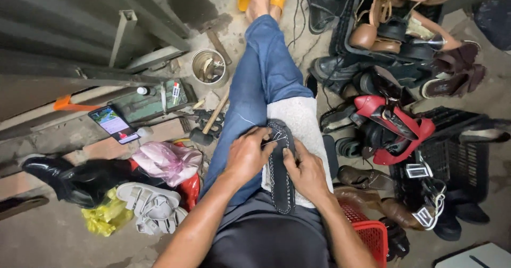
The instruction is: The person is sewing a black sandal using a needle and white thread. They are sitting on the floor in a cluttered room, holding the sandal on their lap while stitching the sole. The camera is unstable and frequently moves, obscuring the view of the task.
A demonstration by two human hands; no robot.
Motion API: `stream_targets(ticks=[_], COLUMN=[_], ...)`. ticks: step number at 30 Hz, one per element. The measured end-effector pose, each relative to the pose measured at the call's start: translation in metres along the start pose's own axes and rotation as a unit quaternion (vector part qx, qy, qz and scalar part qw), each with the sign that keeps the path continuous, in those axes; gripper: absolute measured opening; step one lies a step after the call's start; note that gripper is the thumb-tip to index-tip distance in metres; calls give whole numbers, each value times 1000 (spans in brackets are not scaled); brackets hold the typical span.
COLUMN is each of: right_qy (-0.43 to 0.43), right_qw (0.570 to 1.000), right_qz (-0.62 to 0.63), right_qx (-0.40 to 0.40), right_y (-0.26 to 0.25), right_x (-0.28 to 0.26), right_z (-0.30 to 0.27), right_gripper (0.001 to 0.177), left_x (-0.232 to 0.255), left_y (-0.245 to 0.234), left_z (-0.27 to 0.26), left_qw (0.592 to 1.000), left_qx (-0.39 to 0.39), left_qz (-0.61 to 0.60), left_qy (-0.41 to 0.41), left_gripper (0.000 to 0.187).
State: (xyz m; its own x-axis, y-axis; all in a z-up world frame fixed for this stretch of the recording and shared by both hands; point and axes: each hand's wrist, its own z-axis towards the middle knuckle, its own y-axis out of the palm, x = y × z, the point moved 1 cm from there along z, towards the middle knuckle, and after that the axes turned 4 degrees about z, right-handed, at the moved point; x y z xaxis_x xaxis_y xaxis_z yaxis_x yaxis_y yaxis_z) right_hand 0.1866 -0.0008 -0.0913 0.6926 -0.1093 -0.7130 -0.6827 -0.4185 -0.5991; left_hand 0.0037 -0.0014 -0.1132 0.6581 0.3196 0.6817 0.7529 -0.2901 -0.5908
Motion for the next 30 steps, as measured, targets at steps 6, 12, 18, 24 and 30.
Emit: stream_targets(ticks=[6, 12, 18, 24, 30], right_qy=[9, -10, -15, -9, 16], right_qw=[1000, 993, 981, 988, 990], right_qz=[1, -115, -191, -155, -142], right_qx=[6, 23, 6, 26, 11], right_y=[1, 15, 20, 12, 14], right_x=[0, -6, 0, 3, 5], right_z=[-1, 1, 2, 3, 9], right_gripper=[43, 46, 42, 37, 43], left_x=[10, -39, -29, -21, -11], left_y=[-4, -24, -36, -33, -63], left_z=[-5, -28, -41, -25, -43], left_qw=[996, 951, 918, 909, 943], left_qx=[42, 10, -20, 67, -38], left_qz=[-75, -309, -395, -411, -331], left_qy=[37, -24, -26, 28, 7], left_gripper=[15, 15, 14, 4, 26])
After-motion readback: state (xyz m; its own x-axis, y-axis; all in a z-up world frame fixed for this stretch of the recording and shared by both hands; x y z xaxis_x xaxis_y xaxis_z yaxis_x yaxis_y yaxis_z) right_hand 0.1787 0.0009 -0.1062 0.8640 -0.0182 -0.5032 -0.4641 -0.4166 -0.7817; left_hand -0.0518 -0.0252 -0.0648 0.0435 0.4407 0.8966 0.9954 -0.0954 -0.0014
